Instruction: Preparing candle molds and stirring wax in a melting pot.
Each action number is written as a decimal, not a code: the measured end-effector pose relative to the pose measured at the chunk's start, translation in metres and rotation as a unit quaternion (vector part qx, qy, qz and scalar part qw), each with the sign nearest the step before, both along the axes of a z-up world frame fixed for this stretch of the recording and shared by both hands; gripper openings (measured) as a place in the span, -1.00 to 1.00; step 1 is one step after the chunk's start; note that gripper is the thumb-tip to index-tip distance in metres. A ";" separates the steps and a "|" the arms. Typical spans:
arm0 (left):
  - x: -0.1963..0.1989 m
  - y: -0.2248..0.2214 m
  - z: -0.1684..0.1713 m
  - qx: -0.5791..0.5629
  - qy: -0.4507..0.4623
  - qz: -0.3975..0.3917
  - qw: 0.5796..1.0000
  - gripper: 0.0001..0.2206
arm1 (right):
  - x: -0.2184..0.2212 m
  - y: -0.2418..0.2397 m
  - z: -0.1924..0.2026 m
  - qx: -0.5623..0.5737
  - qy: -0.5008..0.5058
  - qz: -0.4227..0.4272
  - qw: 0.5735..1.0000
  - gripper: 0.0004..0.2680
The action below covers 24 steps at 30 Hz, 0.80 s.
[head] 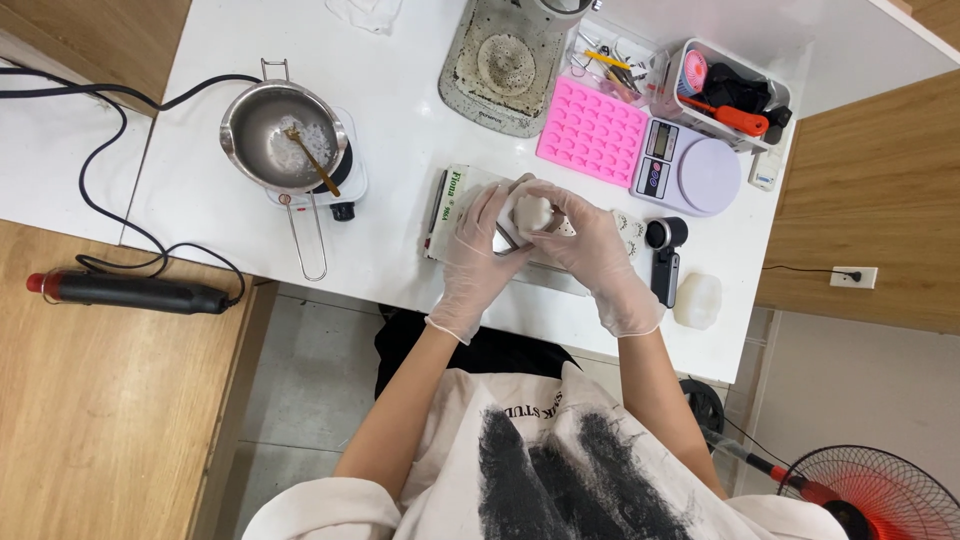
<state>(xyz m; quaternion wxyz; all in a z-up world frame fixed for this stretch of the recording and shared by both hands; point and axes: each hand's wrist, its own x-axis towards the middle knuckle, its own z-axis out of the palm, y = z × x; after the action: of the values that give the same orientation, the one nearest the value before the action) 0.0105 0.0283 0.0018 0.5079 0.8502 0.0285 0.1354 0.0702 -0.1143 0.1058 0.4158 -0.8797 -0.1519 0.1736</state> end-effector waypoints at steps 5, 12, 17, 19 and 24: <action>0.001 0.003 0.003 -0.016 0.005 -0.002 1.000 -0.11 | 0.001 0.001 -0.002 0.002 0.013 -0.013 1.000 -0.60; -0.001 0.001 -0.007 -0.006 -0.011 0.003 1.000 -0.12 | 0.001 0.008 0.003 -0.007 0.021 -0.006 1.000 -0.59; 0.000 0.002 -0.002 0.005 -0.003 0.004 1.000 -0.16 | 0.000 0.009 0.001 0.019 0.040 -0.017 0.999 -0.58; 0.001 0.004 0.001 0.007 0.001 0.002 1.000 -0.16 | -0.001 0.005 -0.005 0.013 0.032 -0.016 0.999 -0.58; 0.000 0.006 0.007 -0.001 -0.006 -0.003 1.000 -0.14 | -0.003 0.007 0.002 0.010 0.029 -0.015 0.999 -0.58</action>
<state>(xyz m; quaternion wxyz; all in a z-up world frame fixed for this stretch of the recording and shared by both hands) 0.0108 0.0346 0.0092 0.5093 0.8491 0.0230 0.1385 0.0675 -0.1070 0.1080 0.4316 -0.8722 -0.1279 0.1915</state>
